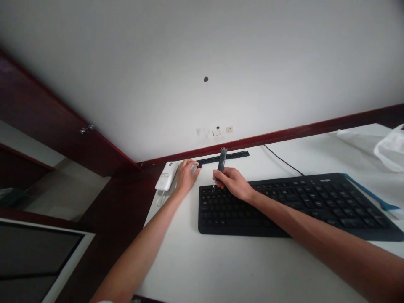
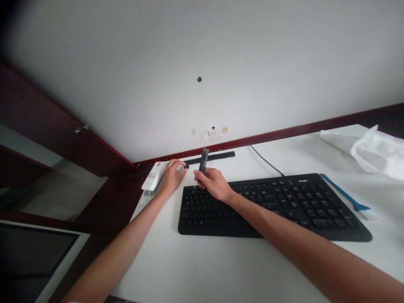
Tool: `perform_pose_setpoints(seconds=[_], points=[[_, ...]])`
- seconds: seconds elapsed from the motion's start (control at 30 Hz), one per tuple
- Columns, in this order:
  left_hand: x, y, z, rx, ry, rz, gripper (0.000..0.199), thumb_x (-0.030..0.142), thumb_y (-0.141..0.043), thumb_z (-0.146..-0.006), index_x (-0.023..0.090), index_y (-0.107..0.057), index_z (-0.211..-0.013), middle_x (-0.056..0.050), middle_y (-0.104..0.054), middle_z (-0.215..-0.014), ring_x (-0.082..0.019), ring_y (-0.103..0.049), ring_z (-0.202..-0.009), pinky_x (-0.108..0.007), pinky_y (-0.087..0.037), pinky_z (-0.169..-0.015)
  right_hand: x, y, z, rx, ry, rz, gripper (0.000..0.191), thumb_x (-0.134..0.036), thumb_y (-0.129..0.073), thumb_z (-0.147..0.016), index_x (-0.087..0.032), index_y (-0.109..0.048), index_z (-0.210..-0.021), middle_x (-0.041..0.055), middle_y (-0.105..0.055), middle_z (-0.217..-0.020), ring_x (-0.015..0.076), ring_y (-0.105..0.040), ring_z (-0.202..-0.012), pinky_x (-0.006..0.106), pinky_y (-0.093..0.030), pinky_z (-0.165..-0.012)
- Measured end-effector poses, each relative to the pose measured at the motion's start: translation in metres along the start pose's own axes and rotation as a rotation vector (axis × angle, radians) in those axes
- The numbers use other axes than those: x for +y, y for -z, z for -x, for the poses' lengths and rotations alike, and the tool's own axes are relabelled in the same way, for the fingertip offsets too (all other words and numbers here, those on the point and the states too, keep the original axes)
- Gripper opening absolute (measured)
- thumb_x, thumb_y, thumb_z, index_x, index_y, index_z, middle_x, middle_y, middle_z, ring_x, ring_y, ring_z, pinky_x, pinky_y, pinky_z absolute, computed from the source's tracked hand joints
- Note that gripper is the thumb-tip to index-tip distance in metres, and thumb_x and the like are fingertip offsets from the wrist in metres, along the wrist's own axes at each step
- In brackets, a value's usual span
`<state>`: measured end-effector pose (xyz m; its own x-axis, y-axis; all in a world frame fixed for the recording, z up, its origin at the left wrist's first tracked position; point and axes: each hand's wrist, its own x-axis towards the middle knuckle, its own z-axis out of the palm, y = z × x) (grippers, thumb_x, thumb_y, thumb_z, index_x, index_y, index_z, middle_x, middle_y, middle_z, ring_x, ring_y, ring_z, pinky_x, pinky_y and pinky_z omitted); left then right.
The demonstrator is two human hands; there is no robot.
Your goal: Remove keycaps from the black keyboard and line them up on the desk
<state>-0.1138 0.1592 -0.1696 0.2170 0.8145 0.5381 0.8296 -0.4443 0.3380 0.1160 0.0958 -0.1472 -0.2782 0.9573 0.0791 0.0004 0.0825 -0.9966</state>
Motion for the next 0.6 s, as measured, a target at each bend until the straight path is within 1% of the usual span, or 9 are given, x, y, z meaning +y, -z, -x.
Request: perform_pose_setpoints(seconds=[0.27, 0.6], points=[[-0.0028, -0.0004, -0.0012, -0.007, 0.025, -0.007, 0.009, 0.017, -0.074, -0.085, 0.025, -0.074, -0.091, -0.003, -0.066, -0.106, -0.022, -0.063, -0.102, -0.037, -0.05, -0.095, -0.0017, 0.0, 0.0003, 0.0, -0.016, 0.0, 0.047, -0.06, -0.055, -0.094, -0.016, -0.066, -0.081, 0.0017, -0.062, -0.066, 0.0158, -0.058, -0.061, 0.031, -0.049, -0.063], [-0.0006, -0.0012, -0.0015, -0.023, 0.052, -0.01, 0.007, 0.019, -0.075, -0.086, 0.024, -0.074, -0.091, -0.004, -0.067, -0.104, -0.023, -0.063, -0.101, -0.038, -0.05, -0.095, 0.0005, 0.0005, -0.0002, -0.005, -0.019, 0.0, 0.05, -0.064, -0.055, -0.093, -0.017, -0.066, -0.081, 0.0019, -0.062, -0.066, 0.0161, -0.057, -0.061, 0.031, -0.048, -0.062]])
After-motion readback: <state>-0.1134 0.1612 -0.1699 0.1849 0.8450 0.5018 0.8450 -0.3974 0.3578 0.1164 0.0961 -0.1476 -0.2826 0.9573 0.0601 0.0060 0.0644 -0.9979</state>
